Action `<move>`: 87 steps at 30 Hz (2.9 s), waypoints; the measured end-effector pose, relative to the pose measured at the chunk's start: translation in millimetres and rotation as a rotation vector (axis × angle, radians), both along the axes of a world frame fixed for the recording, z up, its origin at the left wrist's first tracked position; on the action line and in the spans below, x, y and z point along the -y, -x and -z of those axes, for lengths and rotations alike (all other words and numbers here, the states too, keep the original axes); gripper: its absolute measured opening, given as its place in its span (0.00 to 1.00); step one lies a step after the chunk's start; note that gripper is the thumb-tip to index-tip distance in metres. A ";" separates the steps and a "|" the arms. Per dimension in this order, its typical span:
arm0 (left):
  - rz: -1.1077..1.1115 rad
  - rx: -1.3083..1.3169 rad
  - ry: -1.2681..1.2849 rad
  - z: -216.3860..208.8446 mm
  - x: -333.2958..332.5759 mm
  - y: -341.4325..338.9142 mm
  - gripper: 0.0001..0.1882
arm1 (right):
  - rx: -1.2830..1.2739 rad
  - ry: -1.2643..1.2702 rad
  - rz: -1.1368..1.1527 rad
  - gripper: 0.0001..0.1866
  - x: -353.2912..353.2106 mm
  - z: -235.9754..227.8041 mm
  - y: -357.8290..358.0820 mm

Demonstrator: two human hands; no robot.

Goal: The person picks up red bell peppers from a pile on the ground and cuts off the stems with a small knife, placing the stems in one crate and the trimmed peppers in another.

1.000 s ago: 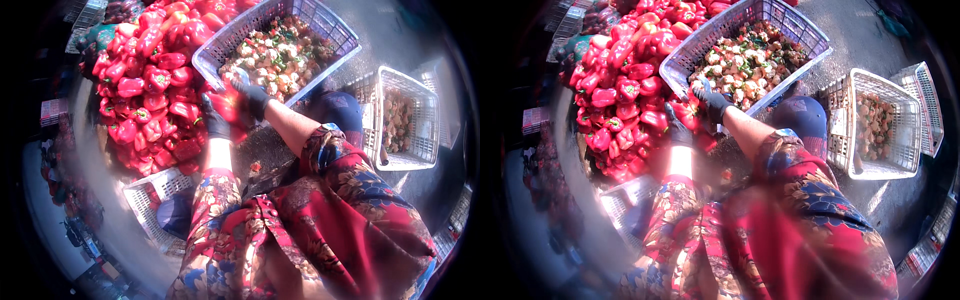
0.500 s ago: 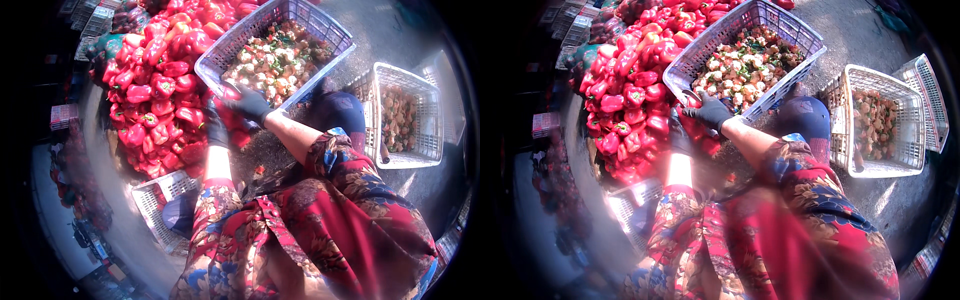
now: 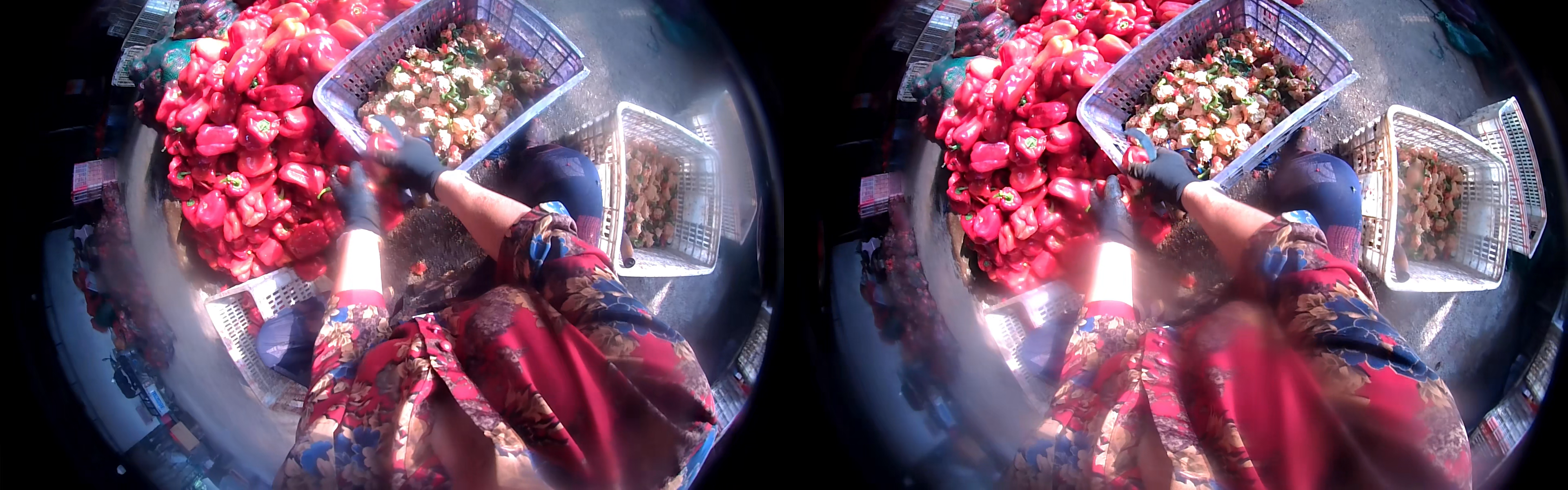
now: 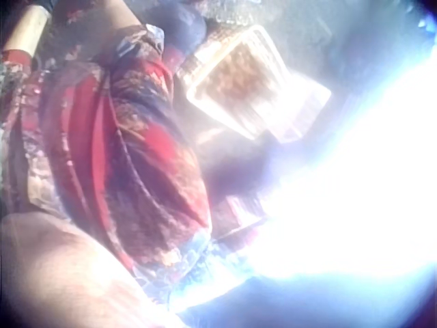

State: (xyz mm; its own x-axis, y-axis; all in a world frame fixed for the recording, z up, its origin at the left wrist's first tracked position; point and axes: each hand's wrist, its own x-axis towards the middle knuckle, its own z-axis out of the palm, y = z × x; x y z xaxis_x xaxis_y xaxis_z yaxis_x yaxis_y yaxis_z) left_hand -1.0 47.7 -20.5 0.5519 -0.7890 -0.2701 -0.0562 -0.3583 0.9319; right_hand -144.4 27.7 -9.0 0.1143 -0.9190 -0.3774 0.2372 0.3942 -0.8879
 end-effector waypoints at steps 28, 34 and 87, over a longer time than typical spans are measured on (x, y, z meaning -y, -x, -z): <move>0.753 -0.693 0.277 18.3 14.2 -73.0 0.17 | -0.785 1.021 -0.361 0.23 4.0 29.2 22.3; -0.074 -0.887 0.278 -27.6 -30.5 21.4 0.24 | -0.814 0.641 -0.370 0.18 -5.8 34.7 15.2; 0.226 -0.912 -0.147 -66.5 -21.0 0.5 0.35 | -0.751 0.550 0.002 0.15 31.5 -26.2 24.3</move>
State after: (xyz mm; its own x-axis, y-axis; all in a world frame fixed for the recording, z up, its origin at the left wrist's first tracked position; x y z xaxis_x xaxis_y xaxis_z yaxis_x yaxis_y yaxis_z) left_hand -1.5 68.7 45.9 -0.0822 -0.7753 -0.6262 0.5881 -0.5451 0.5976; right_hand -168.7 -3.8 17.2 0.0149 -0.9905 0.1364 -0.4751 -0.1270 -0.8707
